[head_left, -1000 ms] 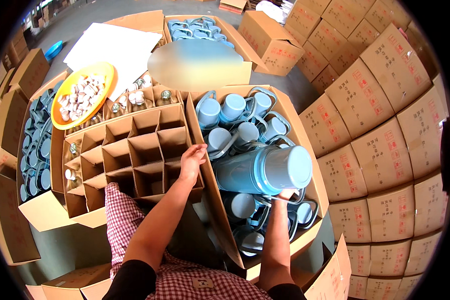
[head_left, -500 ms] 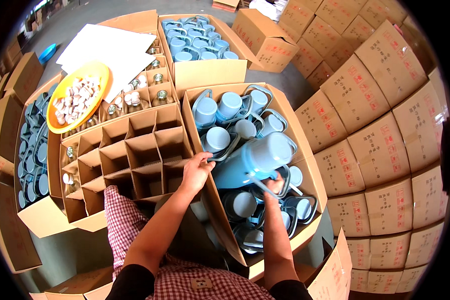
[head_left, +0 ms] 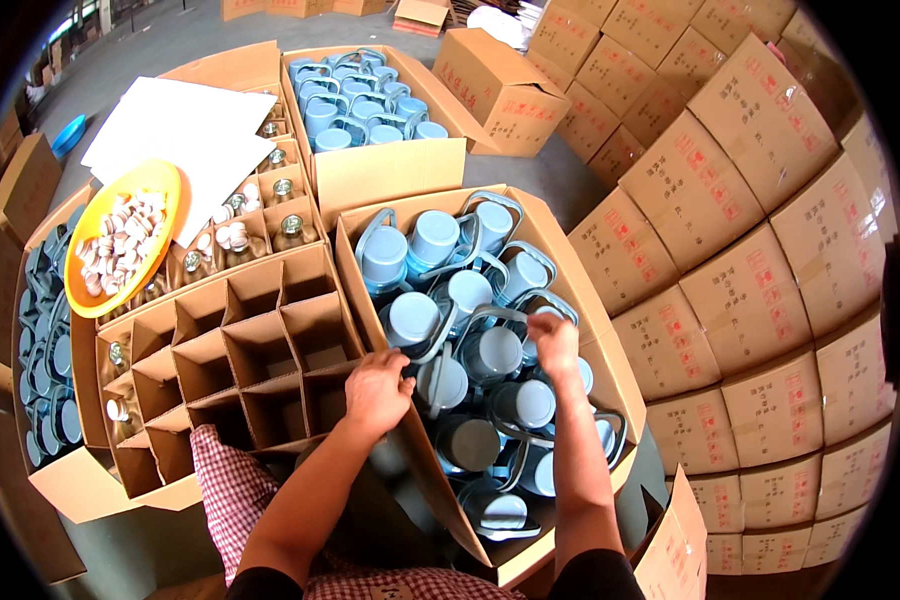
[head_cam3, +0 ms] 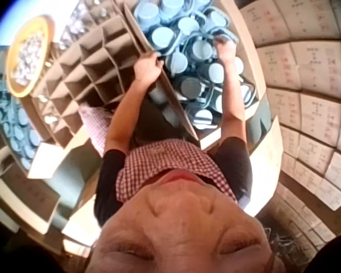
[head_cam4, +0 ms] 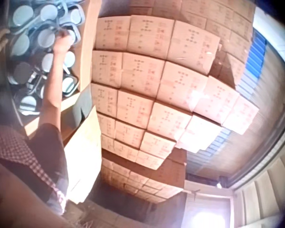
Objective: The person places glass liners and stoppers into blue plastic thermos housings, screws on the top rings to secure them, and places the assembled flasks into a cardboard shipping box.
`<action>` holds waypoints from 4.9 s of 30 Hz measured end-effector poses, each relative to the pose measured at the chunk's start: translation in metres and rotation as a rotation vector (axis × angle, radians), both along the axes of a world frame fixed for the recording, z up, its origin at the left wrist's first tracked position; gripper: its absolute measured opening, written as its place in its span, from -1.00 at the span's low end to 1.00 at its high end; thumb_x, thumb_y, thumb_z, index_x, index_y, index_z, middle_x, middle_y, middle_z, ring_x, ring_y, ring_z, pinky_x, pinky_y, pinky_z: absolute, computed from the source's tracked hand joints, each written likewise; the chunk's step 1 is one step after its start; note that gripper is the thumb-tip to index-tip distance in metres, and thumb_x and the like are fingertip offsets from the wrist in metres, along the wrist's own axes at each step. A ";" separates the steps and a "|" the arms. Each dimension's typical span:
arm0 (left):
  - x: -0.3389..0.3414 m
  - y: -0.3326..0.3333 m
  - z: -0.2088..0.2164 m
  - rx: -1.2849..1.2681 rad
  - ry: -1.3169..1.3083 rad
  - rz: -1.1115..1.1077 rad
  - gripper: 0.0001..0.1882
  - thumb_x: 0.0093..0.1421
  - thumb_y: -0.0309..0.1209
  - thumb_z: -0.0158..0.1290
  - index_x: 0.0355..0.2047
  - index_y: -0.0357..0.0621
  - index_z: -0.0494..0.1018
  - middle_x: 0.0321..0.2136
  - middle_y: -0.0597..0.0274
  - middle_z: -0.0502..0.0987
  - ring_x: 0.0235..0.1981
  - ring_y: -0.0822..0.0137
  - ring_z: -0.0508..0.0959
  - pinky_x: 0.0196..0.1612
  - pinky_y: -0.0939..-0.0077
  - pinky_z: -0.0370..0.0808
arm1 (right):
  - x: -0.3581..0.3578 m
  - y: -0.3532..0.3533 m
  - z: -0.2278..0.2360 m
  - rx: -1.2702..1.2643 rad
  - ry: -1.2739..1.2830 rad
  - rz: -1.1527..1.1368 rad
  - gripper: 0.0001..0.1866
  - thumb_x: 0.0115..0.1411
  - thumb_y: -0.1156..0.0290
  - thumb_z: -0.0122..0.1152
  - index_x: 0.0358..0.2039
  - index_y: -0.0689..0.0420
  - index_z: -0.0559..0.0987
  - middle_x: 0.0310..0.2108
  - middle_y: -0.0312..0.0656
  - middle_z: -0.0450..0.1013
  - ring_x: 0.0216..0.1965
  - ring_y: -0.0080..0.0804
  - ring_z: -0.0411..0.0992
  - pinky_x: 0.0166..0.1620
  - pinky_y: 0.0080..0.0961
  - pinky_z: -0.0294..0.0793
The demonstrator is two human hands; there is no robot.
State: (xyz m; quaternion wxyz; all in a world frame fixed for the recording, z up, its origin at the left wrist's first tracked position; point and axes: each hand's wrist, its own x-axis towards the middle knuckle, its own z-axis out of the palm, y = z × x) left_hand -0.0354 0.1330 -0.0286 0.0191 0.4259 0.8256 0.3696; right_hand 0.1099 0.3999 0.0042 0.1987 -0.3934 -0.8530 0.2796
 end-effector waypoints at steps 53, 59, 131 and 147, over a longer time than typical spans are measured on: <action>0.007 -0.003 0.011 -0.352 -0.126 -0.272 -0.63 -0.05 -0.36 0.03 -0.22 -0.28 0.43 0.07 -0.15 0.33 0.08 0.05 0.37 -0.12 0.33 0.47 | -0.177 0.074 -0.021 0.686 -0.862 0.397 -0.83 -0.06 0.51 0.17 -0.42 -0.07 0.56 0.27 -0.26 0.06 0.34 -0.13 -0.18 0.30 -0.10 -0.15; 0.004 -0.005 0.012 -0.376 -0.162 -0.273 -0.65 -0.06 -0.39 0.02 -0.22 -0.25 0.45 0.07 -0.11 0.33 0.10 0.07 0.34 -0.10 0.33 0.47 | -0.187 0.059 0.019 0.787 -0.507 0.560 -0.62 -0.17 0.52 0.18 -0.23 0.15 0.47 -0.08 -0.17 0.32 0.19 -0.12 0.08 0.29 -0.12 -0.10; -0.119 -0.491 0.117 1.749 -0.721 0.679 -0.50 0.18 -0.13 -0.05 -0.01 -0.27 0.31 -0.07 -0.03 0.45 -0.06 0.06 0.47 0.06 0.15 0.39 | -0.328 -0.603 -0.061 0.205 -0.027 1.512 -0.51 0.02 0.31 0.12 0.03 0.03 0.42 0.08 -0.15 0.30 0.21 -0.15 0.10 0.14 -0.20 0.24; -0.089 -0.468 -0.003 1.669 -1.231 0.887 -0.42 0.28 -0.02 -0.42 0.06 -0.23 0.24 -0.07 -0.10 0.40 -0.14 0.00 0.51 -0.14 0.18 0.54 | -0.347 -0.597 -0.065 0.201 0.058 1.480 -0.42 -0.12 0.66 0.06 0.00 0.02 0.40 -0.21 -0.03 0.28 -0.09 0.01 0.30 -0.11 -0.18 0.42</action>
